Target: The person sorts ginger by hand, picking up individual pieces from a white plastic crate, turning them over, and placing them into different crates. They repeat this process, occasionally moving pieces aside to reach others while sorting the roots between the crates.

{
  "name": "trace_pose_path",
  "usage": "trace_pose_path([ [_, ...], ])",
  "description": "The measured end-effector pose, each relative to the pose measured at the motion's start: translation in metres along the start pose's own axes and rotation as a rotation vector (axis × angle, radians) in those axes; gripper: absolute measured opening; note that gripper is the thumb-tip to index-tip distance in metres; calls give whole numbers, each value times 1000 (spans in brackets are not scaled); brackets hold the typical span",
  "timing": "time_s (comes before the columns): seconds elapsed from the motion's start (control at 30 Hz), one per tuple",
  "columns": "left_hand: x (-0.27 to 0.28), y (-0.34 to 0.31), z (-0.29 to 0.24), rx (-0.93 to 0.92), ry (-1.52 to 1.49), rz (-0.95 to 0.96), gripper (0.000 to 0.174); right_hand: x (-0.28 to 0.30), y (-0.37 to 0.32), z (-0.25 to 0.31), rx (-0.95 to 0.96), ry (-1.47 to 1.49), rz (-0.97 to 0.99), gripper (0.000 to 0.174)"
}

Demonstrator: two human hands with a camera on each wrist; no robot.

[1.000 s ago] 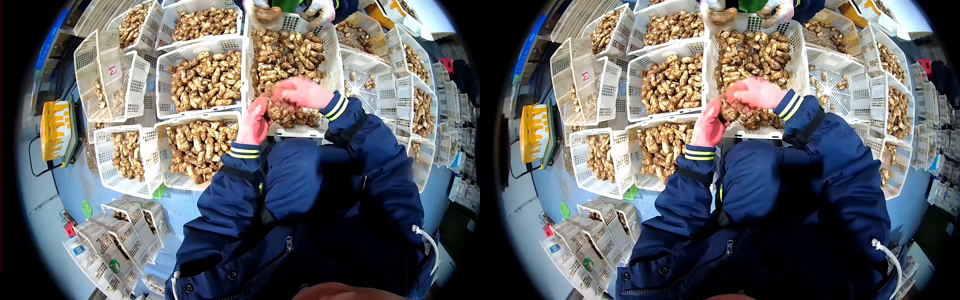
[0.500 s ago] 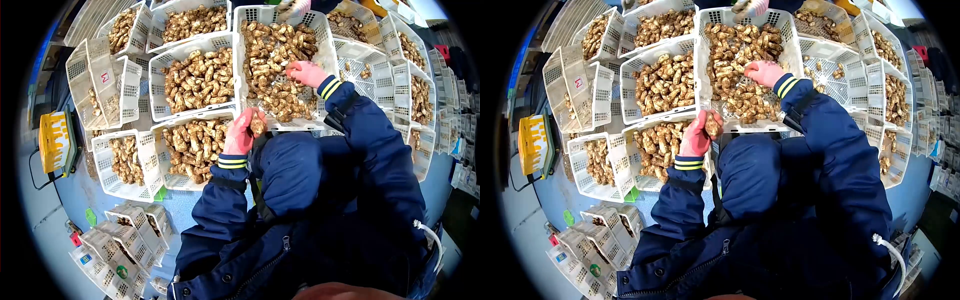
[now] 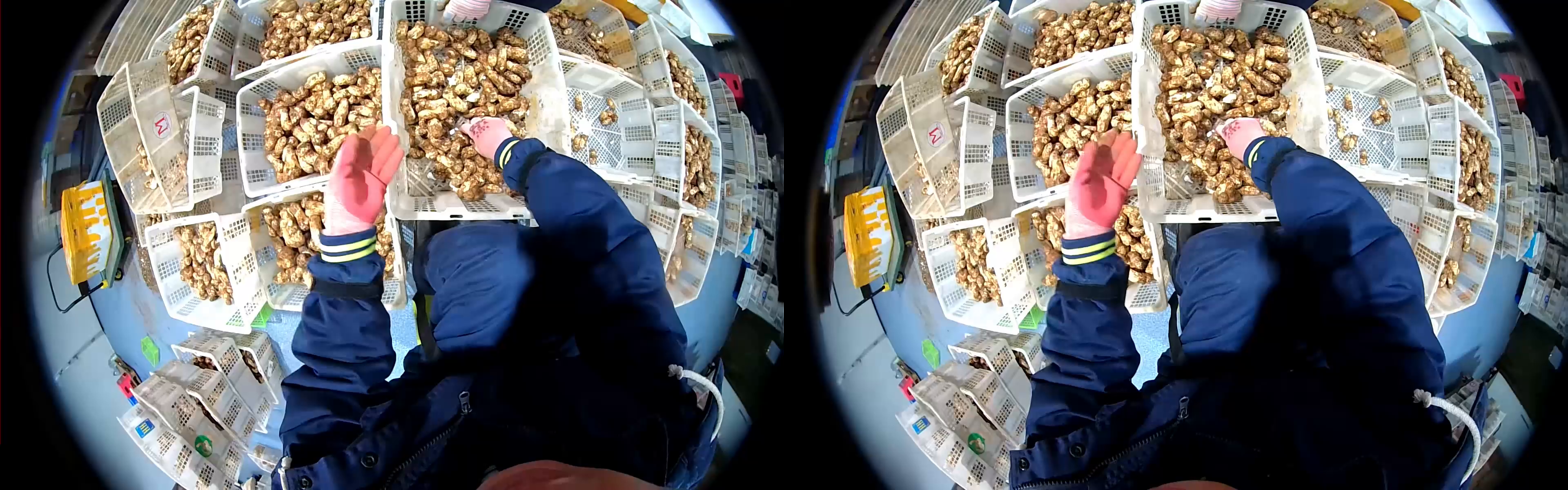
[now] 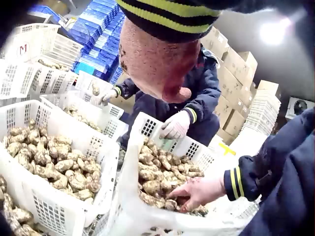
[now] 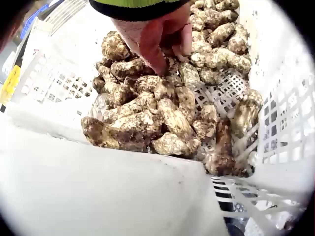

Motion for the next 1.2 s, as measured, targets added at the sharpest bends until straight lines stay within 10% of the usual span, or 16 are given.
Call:
trace_pose_path([
  [0.3,31,-3,75,155,196,-75,43,102,-60,-18,48,1049,-159,63],
  [0.47,6,4,79,-54,162,72,32,189,-123,31,321,724,-660,59],
  [0.7,0,-22,58,-44,215,60,38,175,-111,-6,197,1194,-371,39],
  [0.9,13,-32,72,322,287,40,34,95,-67,-108,-128,979,-318,37],
  [1.1,-71,25,-89,-251,-23,-2,40,46,-19,-81,-88,423,-37,39],
  [1.2,-41,16,-43,-71,79,52,35,13,0,-59,-94,175,62,35],
])
Point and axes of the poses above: each hand's wrist, its own y-axis towards the middle knuckle, its own x-axis out of the back of the hand, z = x × y, the point moved 8 cm from there along y, towards the middle knuckle, and after that the axes turned 7 degrees about -y, right-handed, at the moved point
